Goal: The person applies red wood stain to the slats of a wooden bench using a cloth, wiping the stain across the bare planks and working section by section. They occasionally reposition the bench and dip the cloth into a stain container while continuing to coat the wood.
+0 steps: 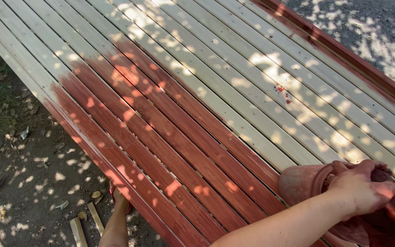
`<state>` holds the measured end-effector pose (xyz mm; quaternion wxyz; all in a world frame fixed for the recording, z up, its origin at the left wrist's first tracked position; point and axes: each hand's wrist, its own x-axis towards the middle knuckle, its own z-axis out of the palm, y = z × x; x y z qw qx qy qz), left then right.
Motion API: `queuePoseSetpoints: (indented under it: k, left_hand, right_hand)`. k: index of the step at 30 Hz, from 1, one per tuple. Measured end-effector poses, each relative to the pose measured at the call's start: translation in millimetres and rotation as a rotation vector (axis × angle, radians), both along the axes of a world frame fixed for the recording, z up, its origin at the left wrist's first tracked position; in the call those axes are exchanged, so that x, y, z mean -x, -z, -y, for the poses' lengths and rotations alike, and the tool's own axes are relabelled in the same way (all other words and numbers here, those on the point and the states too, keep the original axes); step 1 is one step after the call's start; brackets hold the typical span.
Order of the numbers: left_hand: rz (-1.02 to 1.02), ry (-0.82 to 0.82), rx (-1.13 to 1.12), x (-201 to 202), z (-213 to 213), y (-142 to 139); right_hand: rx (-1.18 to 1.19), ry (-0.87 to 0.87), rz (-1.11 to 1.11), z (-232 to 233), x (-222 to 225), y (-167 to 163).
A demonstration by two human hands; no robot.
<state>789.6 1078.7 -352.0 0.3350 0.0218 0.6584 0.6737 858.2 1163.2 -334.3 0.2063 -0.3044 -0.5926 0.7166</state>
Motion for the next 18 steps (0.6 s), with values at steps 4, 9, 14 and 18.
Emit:
queuePoseSetpoints:
  k: [4,9,14,18]
  left_hand:
    - [-0.165,-0.115,-0.167,61.0,87.4,-8.2]
    - [0.118,-0.53,-0.757,159.9,297.4,0.7]
    - [0.104,-0.783,-0.746,250.5,567.2,23.6]
    - [0.128,-0.659,-0.887,281.6,744.7,21.9]
  right_hand:
    - [0.185,-0.172,-0.33,76.2,56.7,-3.5]
    - [0.369,-0.496,-0.328,297.1,158.0,-26.1]
    - [0.51,-0.682,-0.151,538.7,269.9,-20.7]
    - [0.506,-0.757,-0.11,682.5,336.8,12.0]
